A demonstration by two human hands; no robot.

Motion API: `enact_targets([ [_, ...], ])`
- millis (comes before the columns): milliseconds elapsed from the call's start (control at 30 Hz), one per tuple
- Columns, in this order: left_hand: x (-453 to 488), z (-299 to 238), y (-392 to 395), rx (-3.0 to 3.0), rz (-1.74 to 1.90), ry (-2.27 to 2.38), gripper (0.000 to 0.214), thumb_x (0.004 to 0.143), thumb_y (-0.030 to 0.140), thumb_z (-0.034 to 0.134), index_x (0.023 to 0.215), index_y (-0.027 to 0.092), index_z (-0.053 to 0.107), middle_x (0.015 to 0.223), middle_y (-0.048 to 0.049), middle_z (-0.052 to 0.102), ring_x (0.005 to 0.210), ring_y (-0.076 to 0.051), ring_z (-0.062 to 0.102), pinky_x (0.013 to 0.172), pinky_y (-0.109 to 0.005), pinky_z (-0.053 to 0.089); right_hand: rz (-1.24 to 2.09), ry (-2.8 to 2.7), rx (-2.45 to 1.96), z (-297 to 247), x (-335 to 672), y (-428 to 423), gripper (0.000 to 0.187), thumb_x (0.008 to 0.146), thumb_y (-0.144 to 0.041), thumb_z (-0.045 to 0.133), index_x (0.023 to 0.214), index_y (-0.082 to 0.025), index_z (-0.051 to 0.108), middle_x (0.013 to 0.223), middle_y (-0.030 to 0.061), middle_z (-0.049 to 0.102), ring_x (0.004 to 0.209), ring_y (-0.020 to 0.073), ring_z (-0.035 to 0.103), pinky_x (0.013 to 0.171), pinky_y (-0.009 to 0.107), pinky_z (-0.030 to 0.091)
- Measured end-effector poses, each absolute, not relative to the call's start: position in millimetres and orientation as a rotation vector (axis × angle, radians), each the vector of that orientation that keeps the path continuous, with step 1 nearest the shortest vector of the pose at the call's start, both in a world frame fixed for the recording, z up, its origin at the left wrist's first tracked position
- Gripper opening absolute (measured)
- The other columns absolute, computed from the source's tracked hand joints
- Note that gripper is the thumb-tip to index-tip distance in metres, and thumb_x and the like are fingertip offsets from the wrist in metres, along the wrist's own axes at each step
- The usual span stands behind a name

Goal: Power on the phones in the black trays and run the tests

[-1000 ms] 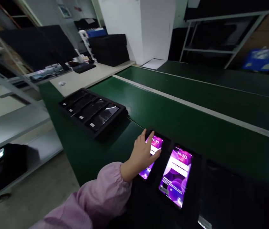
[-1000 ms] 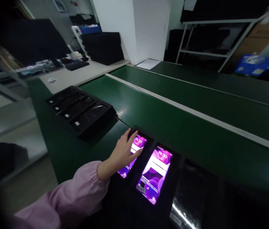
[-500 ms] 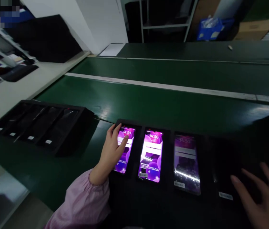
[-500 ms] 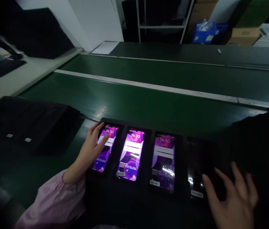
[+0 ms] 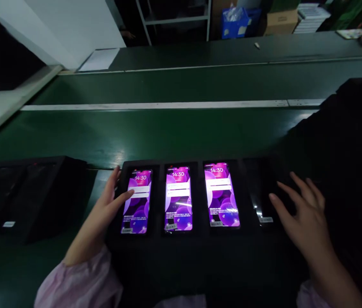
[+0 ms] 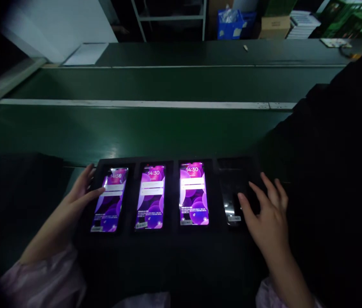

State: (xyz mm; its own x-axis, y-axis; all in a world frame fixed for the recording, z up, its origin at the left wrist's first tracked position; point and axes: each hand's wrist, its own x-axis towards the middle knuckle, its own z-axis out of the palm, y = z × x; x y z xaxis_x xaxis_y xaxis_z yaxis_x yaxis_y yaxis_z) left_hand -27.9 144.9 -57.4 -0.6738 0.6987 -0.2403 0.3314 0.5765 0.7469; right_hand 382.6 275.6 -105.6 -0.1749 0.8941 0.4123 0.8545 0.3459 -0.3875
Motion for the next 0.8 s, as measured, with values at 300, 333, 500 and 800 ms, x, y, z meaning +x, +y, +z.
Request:
enact_targets([
  [300, -50, -62, 133, 0.87, 0.823, 2.087, 0.133, 0.056, 0.055, 0.079, 0.169, 0.025, 0.017, 0.18, -0.0104, 0.016, 0.163, -0.039, 0.025, 0.131, -0.06, 0.024, 0.049, -2.399, -0.834, -74, 335, 239, 0.021, 0.105, -0.023, 0.058, 0.113, -0.026, 0.077, 0.153, 0.0058, 0.06, 0.161, 0.0331, 0.031, 0.116, 0.054, 0.05],
  [333, -49, -66, 135, 0.848, 0.881, 2.12, 0.127, 0.06, 0.052, 0.079, 0.169, 0.022, 0.021, 0.178, -0.0128, 0.023, 0.161, -0.04, 0.031, 0.13, -0.06, 0.026, 0.078, -2.43, -0.777, -73, 329, 236, 0.021, 0.105, -0.023, 0.058, 0.11, -0.026, 0.078, 0.152, 0.0054, 0.061, 0.162, 0.0328, 0.028, 0.115, 0.053, 0.051],
  [500, -45, -86, 148, 0.678, 1.269, 2.145, 0.088, 0.086, 0.038, 0.068, 0.162, 0.013, 0.034, 0.17, -0.0159, 0.041, 0.157, -0.031, 0.041, 0.131, -0.05, 0.03, 0.093, -2.483, -0.875, -81, 313, 236, 0.024, 0.108, -0.026, 0.055, 0.112, -0.026, 0.078, 0.158, 0.0062, 0.056, 0.164, 0.0363, 0.021, 0.116, 0.061, 0.05],
  [800, -80, -117, 139, 0.522, 1.497, 1.898, 0.095, 0.063, 0.053, 0.086, 0.15, 0.026, 0.058, 0.167, -0.0062, 0.049, 0.156, -0.035, 0.042, 0.126, -0.044, 0.042, 0.181, -2.656, -0.818, -84, 237, 197, 0.034, 0.107, -0.033, 0.054, 0.135, -0.028, 0.072, 0.174, 0.0031, 0.035, 0.165, 0.0434, 0.008, 0.113, 0.073, 0.05],
])
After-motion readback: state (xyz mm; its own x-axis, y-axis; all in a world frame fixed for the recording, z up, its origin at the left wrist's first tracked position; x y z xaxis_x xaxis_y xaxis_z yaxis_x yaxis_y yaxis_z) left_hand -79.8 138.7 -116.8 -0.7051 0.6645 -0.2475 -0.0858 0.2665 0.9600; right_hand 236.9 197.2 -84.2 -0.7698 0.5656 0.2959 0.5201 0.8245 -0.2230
